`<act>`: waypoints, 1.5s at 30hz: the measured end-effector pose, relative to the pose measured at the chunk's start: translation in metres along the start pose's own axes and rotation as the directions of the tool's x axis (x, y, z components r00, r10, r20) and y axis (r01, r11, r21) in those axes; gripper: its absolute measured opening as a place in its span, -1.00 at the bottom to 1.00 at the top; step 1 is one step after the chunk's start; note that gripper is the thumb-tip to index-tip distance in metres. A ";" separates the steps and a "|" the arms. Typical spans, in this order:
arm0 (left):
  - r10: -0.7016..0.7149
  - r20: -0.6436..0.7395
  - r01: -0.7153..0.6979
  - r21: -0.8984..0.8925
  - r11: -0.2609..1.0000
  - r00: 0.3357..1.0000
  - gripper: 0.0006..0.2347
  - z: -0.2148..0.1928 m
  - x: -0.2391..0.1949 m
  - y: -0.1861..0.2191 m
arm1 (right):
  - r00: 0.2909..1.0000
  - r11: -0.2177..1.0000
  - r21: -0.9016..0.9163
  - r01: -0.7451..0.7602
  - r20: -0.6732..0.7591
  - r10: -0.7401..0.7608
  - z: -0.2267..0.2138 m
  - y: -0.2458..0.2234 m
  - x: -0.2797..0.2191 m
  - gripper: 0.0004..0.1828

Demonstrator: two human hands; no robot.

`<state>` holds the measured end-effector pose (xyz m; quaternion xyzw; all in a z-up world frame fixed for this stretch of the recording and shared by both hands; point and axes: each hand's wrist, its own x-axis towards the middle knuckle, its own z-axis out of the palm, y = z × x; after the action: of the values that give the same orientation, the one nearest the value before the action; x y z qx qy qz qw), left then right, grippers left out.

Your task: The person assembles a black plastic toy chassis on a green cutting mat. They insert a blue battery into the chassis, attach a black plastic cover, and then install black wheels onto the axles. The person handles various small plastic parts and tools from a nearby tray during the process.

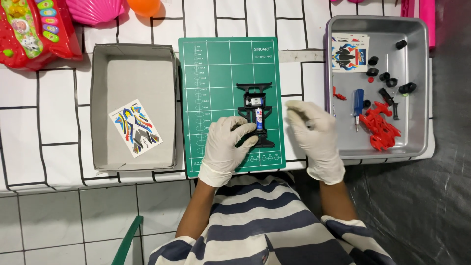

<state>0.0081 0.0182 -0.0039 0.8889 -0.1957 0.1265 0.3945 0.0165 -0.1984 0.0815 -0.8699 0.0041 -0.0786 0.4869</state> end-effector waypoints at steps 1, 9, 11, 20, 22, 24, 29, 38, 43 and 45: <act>-0.007 0.011 0.007 -0.005 1.000 1.000 -0.76 -0.002 0.002 0.002 | 0.998 0.999 -0.046 -0.006 -0.061 0.003 -0.015 -0.006 -0.002 -0.84; -0.120 0.031 0.123 -0.126 0.984 0.992 -0.50 -0.004 0.003 0.007 | 0.966 0.903 -0.348 -0.253 -0.142 0.216 -0.083 0.049 0.008 -0.65; -0.143 0.025 0.145 -0.160 0.976 0.989 -0.41 -0.008 0.006 0.012 | 0.976 0.911 -0.351 -0.215 -0.034 0.217 -0.085 0.055 0.011 -0.56; -0.106 0.026 0.108 -0.084 0.991 0.994 0.08 -0.023 0.015 0.029 | 0.987 0.927 -0.349 -0.139 0.029 0.160 -0.086 0.082 0.013 -0.60; -0.102 0.072 0.103 -0.014 0.995 0.992 0.12 -0.022 0.016 0.029 | 0.985 0.974 -0.148 -0.171 -0.027 0.169 -0.085 0.065 0.016 -0.62; -0.114 0.104 0.114 -0.002 0.993 0.988 0.12 -0.024 0.018 0.033 | 0.977 0.979 -0.038 -0.199 -0.078 0.196 -0.082 0.057 0.013 -0.60; -0.127 0.144 0.113 0.101 0.988 0.981 0.11 -0.019 0.016 0.027 | 0.986 0.976 0.201 -0.081 -0.130 0.109 -0.075 0.042 0.010 -0.66; -0.135 0.100 0.123 0.119 0.985 0.986 0.09 -0.014 0.007 0.021 | 0.956 0.971 0.168 0.170 0.211 -0.204 0.031 -0.009 -0.005 -0.72; -0.105 0.086 0.092 0.148 0.985 0.991 0.11 -0.015 0.007 0.020 | 0.858 0.896 -0.056 0.441 0.320 -0.402 0.042 -0.003 -0.005 -0.79; -0.095 0.079 0.082 0.151 0.985 0.992 0.10 -0.012 0.005 0.016 | 0.861 0.901 -0.061 0.430 0.327 -0.389 0.042 -0.005 -0.007 -0.79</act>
<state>0.0047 0.0160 0.0167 0.9281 -0.1629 0.0844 0.3239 0.0156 -0.1592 0.0633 -0.8826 -0.2514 -0.0439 0.3949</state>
